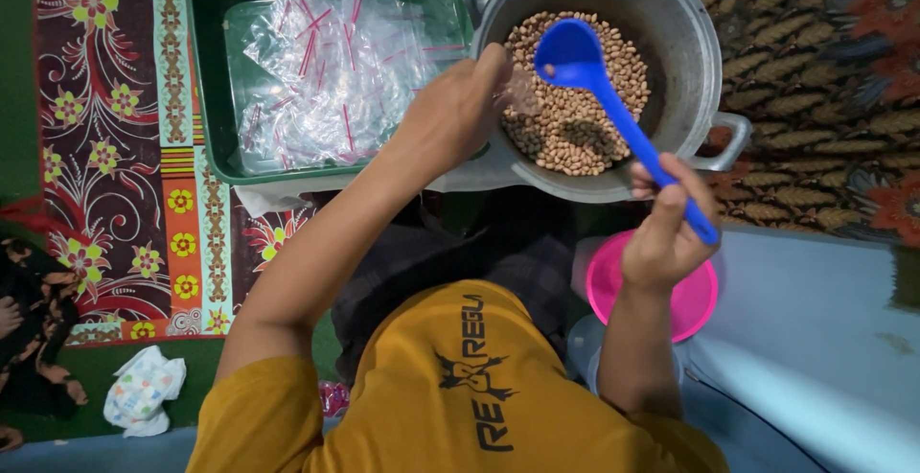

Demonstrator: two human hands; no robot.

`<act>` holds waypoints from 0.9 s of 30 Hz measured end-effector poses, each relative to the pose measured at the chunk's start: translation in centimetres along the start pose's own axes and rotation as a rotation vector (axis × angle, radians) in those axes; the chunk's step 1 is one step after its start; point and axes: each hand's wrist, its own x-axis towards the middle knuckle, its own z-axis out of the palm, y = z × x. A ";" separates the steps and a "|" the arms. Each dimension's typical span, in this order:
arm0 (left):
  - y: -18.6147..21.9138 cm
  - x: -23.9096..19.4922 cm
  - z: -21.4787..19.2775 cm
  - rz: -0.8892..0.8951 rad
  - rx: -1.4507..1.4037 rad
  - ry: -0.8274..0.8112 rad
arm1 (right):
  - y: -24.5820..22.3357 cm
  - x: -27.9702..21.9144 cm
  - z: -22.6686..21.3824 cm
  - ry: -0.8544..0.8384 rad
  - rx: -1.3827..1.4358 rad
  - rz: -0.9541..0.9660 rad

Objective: The person scoops peanuts from a metal pot using a blue plastic scoop and pours them into small clear plastic bags. The filled bags are placed into a green tray.

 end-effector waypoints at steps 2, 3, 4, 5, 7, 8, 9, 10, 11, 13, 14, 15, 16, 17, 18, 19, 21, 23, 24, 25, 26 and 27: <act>0.1 0.1 0.0 0.013 -0.005 0.008 | -1.2 0.3 0.4 -0.090 -0.060 -0.103; 0.1 0.2 0.0 0.022 -0.010 0.018 | -1.8 0.4 0.6 -0.185 -0.118 -0.205; 0.1 0.2 0.0 0.023 -0.011 0.018 | -1.9 0.5 0.6 -0.185 -0.119 -0.205; 0.1 0.1 -0.1 0.028 -0.002 0.021 | -2.1 0.7 0.6 -0.231 -0.174 -0.312; 0.0 -0.1 -0.2 0.029 0.008 0.027 | -2.2 0.8 0.8 -0.281 -0.226 -0.419; -0.1 -0.2 -0.2 0.023 -0.016 0.026 | -2.2 0.7 0.9 -0.220 -0.237 -0.451; -0.2 -0.3 -0.3 0.020 -0.038 0.024 | -2.2 0.7 1.0 -0.157 -0.248 -0.483; -0.1 -0.5 -0.2 0.018 -0.036 0.026 | -0.9 0.2 -0.1 -0.158 -0.245 -0.484; 0.0 -0.6 -0.2 0.092 0.004 0.121 | 0.3 -0.2 -1.2 -0.059 -0.048 -0.375; -0.6 -0.7 0.6 0.168 0.049 0.218 | 0.2 -0.2 -2.8 0.036 0.153 -0.265; -1.3 -0.7 1.4 0.238 0.064 0.258 | -1.3 0.2 -3.2 0.075 0.144 -0.299; -2.0 -0.6 2.2 0.309 0.080 0.297 | -2.7 0.7 -3.7 0.115 0.136 -0.334; -0.8 -0.8 1.3 0.311 0.084 0.299 | -4.0 0.7 -3.4 0.116 0.141 -0.337; 0.3 -0.9 0.3 0.354 0.083 0.336 | -5.3 0.7 -3.1 0.122 0.196 -0.219; 1.4 -1.0 -0.6 0.398 0.081 0.374 | -6.6 0.7 -2.9 0.126 0.251 -0.101; 2.4 -1.4 -1.0 0.404 0.087 0.376 | -5.6 0.3 -3.3 0.130 0.257 -0.107; 4.2 -2.2 -1.7 0.445 -0.059 0.279 | -3.5 -0.3 -4.1 -0.107 0.225 0.037; 5.2 -3.4 -2.4 0.462 -0.104 0.228 | -4.8 0.0 -2.0 -0.253 -0.010 -0.033; 5.7 -4.1 -2.7 0.472 -0.155 0.173 | -5.5 0.1 -1.0 -0.397 -0.254 -0.095; 6.6 -4.4 -3.5 0.475 -0.145 0.179 | -5.2 -0.1 -0.1 -0.396 -0.246 -0.104; 7.5 -4.6 -4.2 0.490 -0.186 0.143 | -4.8 -0.2 0.8 -0.436 -0.229 -0.068; 8.4 -5.0 -5.1 0.503 -0.228 0.106 | -4.5 -0.4 1.7 -0.478 -0.212 -0.031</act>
